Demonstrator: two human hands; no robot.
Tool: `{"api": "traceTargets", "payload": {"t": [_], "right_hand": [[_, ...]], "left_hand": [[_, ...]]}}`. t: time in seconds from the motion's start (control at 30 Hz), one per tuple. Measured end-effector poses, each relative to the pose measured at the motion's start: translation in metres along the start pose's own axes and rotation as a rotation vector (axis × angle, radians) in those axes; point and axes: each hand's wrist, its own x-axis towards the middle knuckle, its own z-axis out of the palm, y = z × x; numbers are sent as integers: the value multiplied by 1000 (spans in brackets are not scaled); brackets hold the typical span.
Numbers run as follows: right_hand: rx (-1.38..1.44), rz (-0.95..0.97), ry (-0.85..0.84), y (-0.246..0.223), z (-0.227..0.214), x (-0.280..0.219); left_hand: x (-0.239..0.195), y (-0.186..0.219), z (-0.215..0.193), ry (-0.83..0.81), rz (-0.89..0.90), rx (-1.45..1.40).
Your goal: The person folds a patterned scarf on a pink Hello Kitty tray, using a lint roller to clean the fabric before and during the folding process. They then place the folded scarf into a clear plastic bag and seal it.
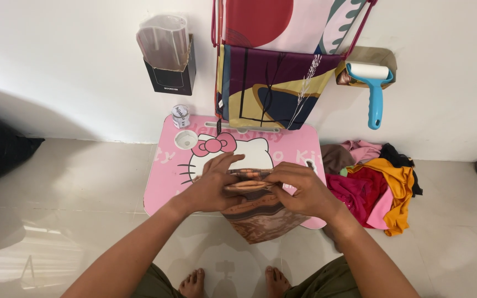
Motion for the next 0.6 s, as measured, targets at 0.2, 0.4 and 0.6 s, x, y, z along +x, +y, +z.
{"api": "traceTargets", "payload": {"t": [0.2, 0.4, 0.6], "right_hand": [[52, 105, 124, 22, -23, -17], [59, 281, 224, 57, -38, -37], [189, 391, 321, 87, -32, -58]], "left_hand": [[-4, -48, -6, -261, -207, 248], [-9, -54, -28, -160, -248, 308], [-6, -43, -36, -143, -246, 478]]}}
